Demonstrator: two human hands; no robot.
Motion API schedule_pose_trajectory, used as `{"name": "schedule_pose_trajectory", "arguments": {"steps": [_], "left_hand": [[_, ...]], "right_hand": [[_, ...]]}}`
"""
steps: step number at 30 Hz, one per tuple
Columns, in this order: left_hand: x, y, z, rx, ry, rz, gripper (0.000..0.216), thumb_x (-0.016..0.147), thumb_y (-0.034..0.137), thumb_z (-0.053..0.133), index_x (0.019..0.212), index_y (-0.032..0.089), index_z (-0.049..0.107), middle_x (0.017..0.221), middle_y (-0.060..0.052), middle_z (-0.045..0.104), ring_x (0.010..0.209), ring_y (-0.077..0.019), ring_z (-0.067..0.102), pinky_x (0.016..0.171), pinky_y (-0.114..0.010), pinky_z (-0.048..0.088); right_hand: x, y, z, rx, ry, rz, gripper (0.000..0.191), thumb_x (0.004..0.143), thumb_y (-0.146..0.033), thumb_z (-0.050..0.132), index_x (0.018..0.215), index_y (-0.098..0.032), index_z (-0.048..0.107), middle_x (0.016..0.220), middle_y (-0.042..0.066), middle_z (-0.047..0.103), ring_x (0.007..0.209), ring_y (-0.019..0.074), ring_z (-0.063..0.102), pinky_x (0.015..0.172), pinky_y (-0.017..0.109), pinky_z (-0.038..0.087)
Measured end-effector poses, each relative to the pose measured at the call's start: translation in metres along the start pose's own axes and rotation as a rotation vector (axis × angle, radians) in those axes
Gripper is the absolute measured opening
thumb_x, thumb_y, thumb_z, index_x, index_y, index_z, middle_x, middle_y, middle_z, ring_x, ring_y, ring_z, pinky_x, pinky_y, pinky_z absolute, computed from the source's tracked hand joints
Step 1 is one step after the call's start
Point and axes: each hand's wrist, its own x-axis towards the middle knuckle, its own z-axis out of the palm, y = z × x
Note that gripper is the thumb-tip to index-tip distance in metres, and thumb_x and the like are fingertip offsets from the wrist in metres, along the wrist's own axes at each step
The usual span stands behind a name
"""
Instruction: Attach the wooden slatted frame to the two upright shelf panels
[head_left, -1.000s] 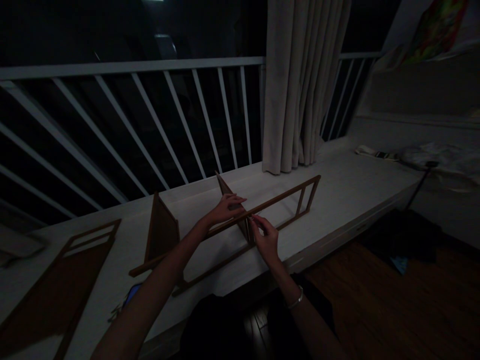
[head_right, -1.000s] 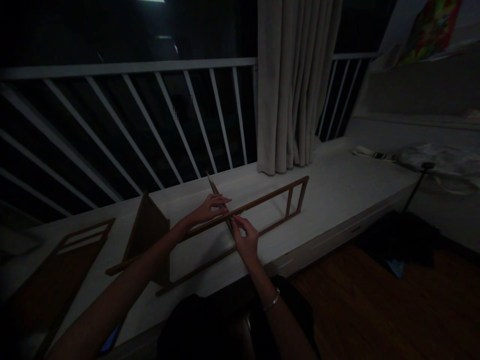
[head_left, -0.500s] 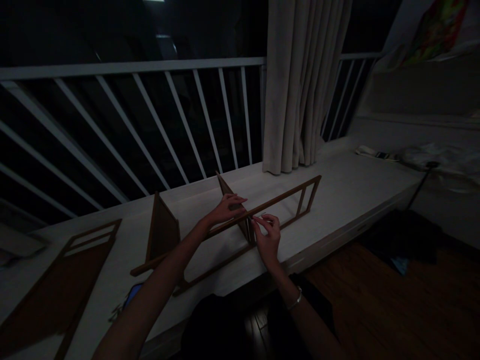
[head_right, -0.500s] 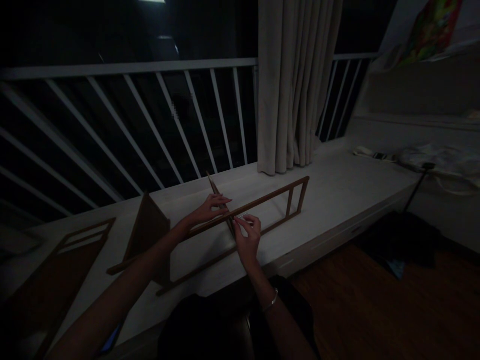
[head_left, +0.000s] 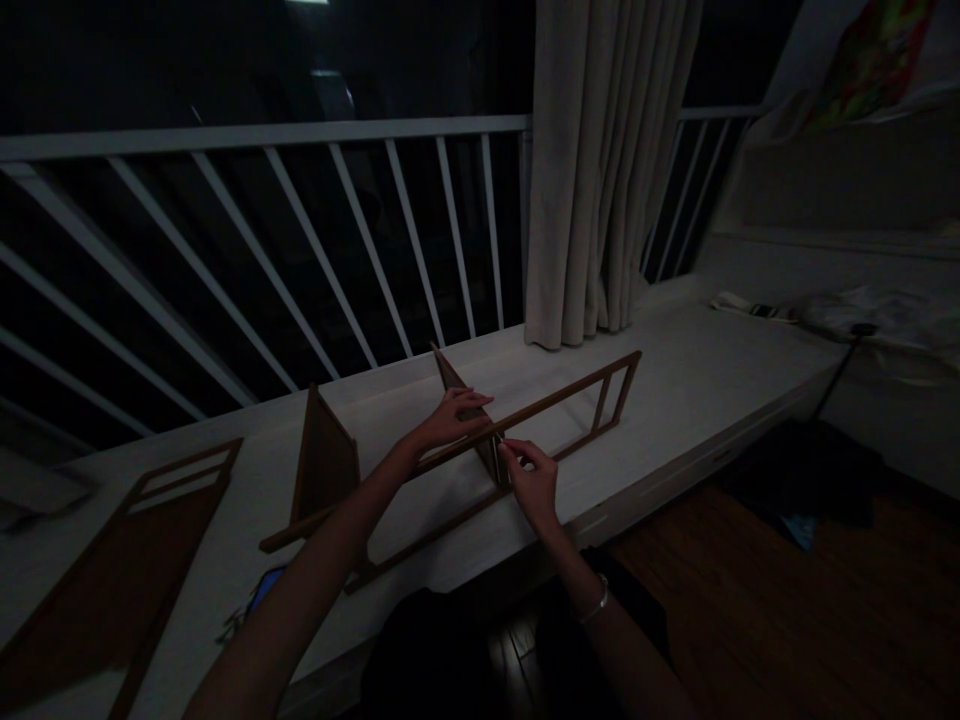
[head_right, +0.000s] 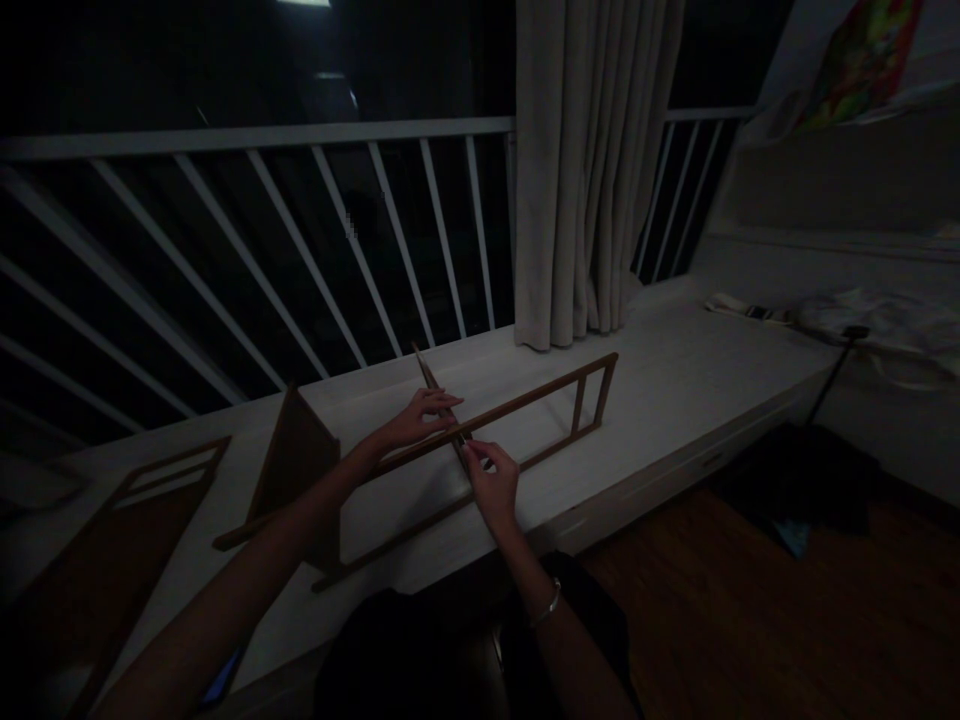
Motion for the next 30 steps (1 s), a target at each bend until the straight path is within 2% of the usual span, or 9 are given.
{"name": "schedule_pose_trajectory", "arguments": {"steps": [6,12,21,27,30], "left_hand": [[0.000,0.000,0.001,0.006,0.009,-0.006,0.041,0.072,0.041,0.052,0.111,0.027,0.050,0.112,-0.003,0.049,0.115,-0.0172,0.030,0.100,-0.035,0.026],[0.001,-0.003,0.001,0.035,-0.007,0.028,0.042,0.073,0.043,0.050,0.112,0.028,0.049,0.114,-0.001,0.049,0.117,-0.0171,0.027,0.100,-0.035,0.026],[0.001,-0.006,0.002,0.022,0.002,0.039,0.042,0.073,0.043,0.050,0.112,0.028,0.050,0.114,-0.003,0.049,0.116,-0.0176,0.029,0.099,-0.035,0.027],[0.000,-0.002,0.001,0.044,0.013,0.033,0.043,0.072,0.043,0.051,0.111,0.026,0.050,0.112,-0.004,0.051,0.114,-0.0190,0.030,0.098,-0.038,0.027],[0.000,0.002,0.000,0.051,0.020,0.021,0.044,0.071,0.045,0.052,0.111,0.026,0.051,0.111,-0.004,0.051,0.114,-0.0197,0.030,0.097,-0.038,0.028]], "right_hand": [[0.000,0.000,0.005,0.207,-0.061,0.137,0.028,0.071,-0.033,0.055,0.092,-0.016,0.056,0.061,0.000,0.061,0.052,0.0104,0.054,0.048,0.021,0.043],[-0.003,-0.005,0.012,0.107,-0.025,0.041,0.018,0.073,-0.032,0.052,0.080,-0.018,0.061,0.073,0.002,0.063,0.066,0.0133,0.057,0.063,0.026,0.046],[-0.005,-0.011,0.007,0.007,-0.082,-0.114,0.022,0.078,-0.023,0.043,0.094,-0.020,0.058,0.086,0.004,0.062,0.079,0.0146,0.057,0.072,0.029,0.047],[-0.008,-0.001,0.010,-0.017,-0.062,-0.129,0.023,0.078,-0.023,0.046,0.099,-0.019,0.055,0.091,0.006,0.061,0.077,0.0142,0.058,0.068,0.028,0.049],[-0.008,0.004,0.010,-0.030,-0.063,-0.152,0.022,0.079,-0.023,0.045,0.098,-0.019,0.055,0.092,0.006,0.061,0.081,0.0148,0.058,0.071,0.029,0.048]]}}
